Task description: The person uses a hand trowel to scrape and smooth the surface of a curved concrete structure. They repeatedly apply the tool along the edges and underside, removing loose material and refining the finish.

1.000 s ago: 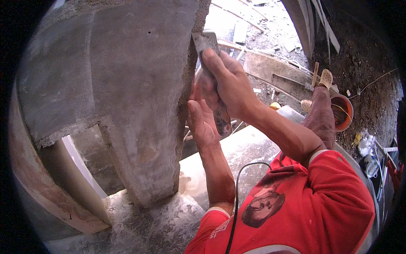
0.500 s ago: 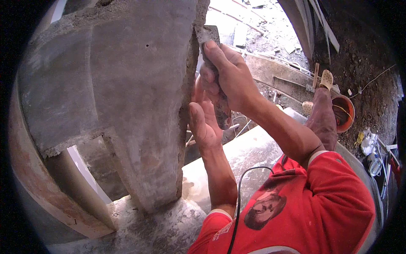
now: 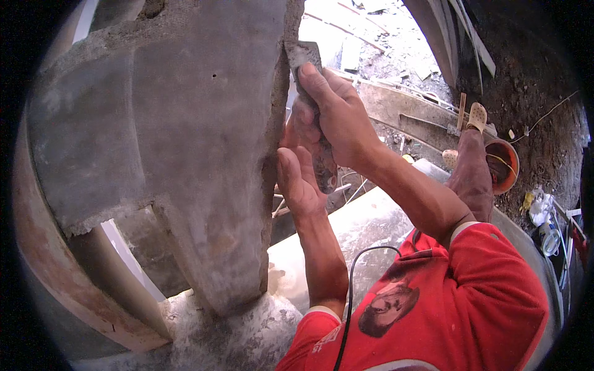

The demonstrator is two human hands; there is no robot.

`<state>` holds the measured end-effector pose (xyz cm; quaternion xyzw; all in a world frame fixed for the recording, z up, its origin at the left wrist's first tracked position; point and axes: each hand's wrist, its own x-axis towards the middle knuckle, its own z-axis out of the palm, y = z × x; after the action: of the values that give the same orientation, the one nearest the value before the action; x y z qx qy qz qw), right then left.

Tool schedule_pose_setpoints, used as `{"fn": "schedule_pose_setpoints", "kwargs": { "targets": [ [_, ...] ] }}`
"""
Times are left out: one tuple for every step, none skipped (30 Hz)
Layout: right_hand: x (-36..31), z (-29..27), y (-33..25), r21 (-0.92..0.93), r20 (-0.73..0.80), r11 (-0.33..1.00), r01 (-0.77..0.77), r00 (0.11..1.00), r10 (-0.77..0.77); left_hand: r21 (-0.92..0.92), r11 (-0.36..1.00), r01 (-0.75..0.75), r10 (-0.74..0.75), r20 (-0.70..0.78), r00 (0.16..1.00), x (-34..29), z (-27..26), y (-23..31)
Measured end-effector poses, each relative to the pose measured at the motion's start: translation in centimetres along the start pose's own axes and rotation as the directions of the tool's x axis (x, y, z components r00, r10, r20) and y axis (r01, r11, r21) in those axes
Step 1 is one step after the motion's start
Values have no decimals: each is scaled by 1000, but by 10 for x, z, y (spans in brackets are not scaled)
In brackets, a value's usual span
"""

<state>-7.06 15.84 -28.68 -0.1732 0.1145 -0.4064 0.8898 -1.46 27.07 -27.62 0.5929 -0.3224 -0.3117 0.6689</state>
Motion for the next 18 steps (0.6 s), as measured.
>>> {"fn": "schedule_pose_setpoints", "kwargs": {
  "targets": [
    [-1, -2, -3, -76, -9, 997, -6, 1000, 5, -6, 1000, 9, -9, 14, 1000, 1, 2, 0],
    [-4, 0, 3, -105, -36, 992, 73, 996, -78, -19, 1000, 0, 2, 85, 996, 4, 6, 2],
    [-8, 4, 16, -136, -61, 979, 152, 985, -161, -32, 999, -8, 13, 157, 988, 7, 9, 3],
    [-9, 3, 14, -141, -51, 982, 129, 989, -137, -24, 1000, -6, 8, 108, 994, 5, 5, 2],
    [-8, 3, 10, -147, -35, 982, 114, 992, -121, -15, 1000, -3, 3, 58, 998, 2, -1, -1],
    [-5, 2, 4, -157, -18, 982, 106, 994, -110, -7, 1000, 1, -1, 9, 1000, 1, -5, -3],
    [4, 2, -5, -80, -1, 996, 50, 999, -50, -29, 999, -31, 32, 26, 999, 5, -2, -3],
    [8, 1, -10, -5, 22, 1000, -9, 1000, 9, -11, 1000, -25, 25, -7, 1000, 3, -4, -5],
    [4, -1, -6, -96, -2, 995, 31, 1000, -31, 7, 1000, -19, 19, -39, 999, -1, -10, -8],
    [-1, -1, -5, -107, 7, 994, 19, 1000, -19, 1, 1000, -21, 21, -33, 999, 1, -9, -9],
    [-8, 0, -3, -118, 16, 993, 9, 1000, -7, -5, 1000, -25, 24, -30, 999, 4, -8, -9],
    [-2, -1, -6, -124, 9, 992, 7, 1000, -6, -34, 999, -29, 29, 10, 1000, 8, -5, -9],
    [2, -2, -8, -132, 0, 991, 5, 1000, -5, -62, 998, -24, 26, 45, 999, 8, -3, -7],
    [6, -2, -11, -140, -8, 990, 3, 1000, -4, -61, 997, -52, 58, 94, 994, 9, -1, -7],
    [13, -2, -18, -34, -3, 998, -46, 999, 46, -62, 995, -80, 88, 144, 986, 13, 0, -7],
    [18, 0, -24, 72, 15, 993, -94, 996, 93, -64, 991, -116, 126, 193, 973, 18, 2, -7],
    [12, 0, -21, -66, -32, 997, -40, 999, 38, -57, 994, -89, 97, 167, 981, 16, 3, -6],
    [8, -1, -15, -109, -16, 994, -7, 1000, 5, -51, 997, -62, 69, 140, 988, 12, 3, -5]
  ]
}}
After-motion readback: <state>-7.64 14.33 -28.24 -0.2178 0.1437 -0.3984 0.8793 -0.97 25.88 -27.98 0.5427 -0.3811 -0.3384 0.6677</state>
